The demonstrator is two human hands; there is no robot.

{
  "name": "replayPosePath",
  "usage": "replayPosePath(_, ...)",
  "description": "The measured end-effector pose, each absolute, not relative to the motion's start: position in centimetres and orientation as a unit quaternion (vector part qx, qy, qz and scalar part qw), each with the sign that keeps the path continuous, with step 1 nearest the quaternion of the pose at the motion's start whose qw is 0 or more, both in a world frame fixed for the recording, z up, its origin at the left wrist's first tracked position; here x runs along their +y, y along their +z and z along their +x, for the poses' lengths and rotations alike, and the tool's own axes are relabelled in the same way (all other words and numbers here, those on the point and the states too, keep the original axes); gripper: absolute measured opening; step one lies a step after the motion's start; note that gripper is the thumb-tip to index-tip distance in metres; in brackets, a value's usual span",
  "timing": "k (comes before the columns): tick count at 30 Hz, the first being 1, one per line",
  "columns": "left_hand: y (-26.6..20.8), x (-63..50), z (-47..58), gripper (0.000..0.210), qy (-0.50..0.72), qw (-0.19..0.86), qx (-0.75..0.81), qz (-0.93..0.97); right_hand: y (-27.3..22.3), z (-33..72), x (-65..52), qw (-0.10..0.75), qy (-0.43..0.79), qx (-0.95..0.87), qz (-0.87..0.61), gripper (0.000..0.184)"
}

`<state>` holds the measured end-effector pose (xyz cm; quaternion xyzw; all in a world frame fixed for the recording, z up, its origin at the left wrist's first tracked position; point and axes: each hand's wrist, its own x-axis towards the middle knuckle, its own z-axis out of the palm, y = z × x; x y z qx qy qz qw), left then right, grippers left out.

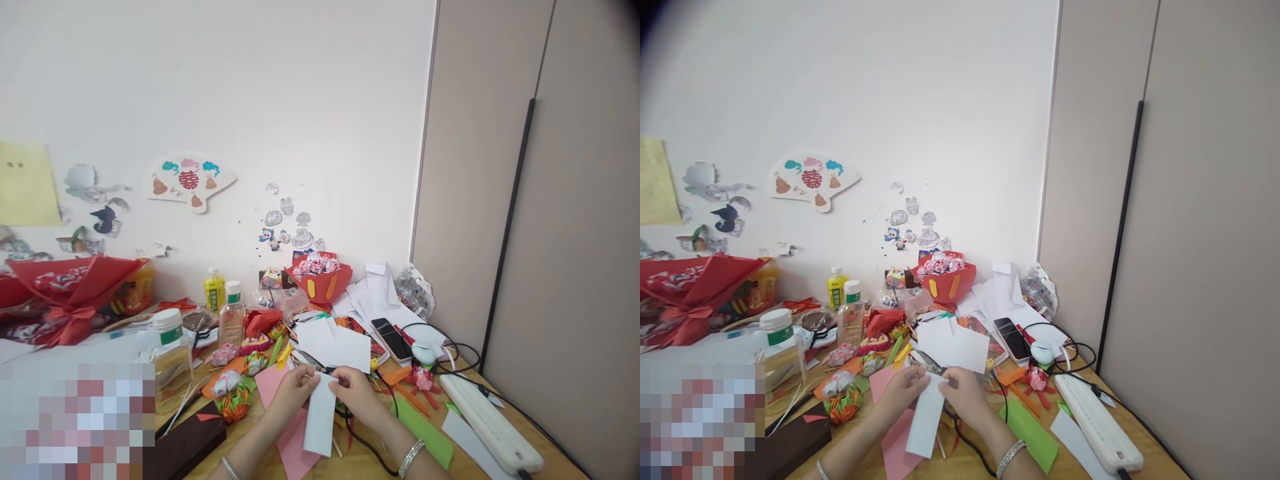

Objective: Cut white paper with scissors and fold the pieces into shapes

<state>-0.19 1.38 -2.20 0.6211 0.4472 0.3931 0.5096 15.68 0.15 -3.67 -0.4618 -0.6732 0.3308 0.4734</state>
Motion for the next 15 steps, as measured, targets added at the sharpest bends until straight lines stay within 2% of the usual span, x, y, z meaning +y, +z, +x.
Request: replayPosePath(15,-2.41,1.43,-0.26,0.051,0.372,0.509,0.446,0.636,-3.48,16.14,0.44,0.502,0.297,-0.661,-0.472,0.013)
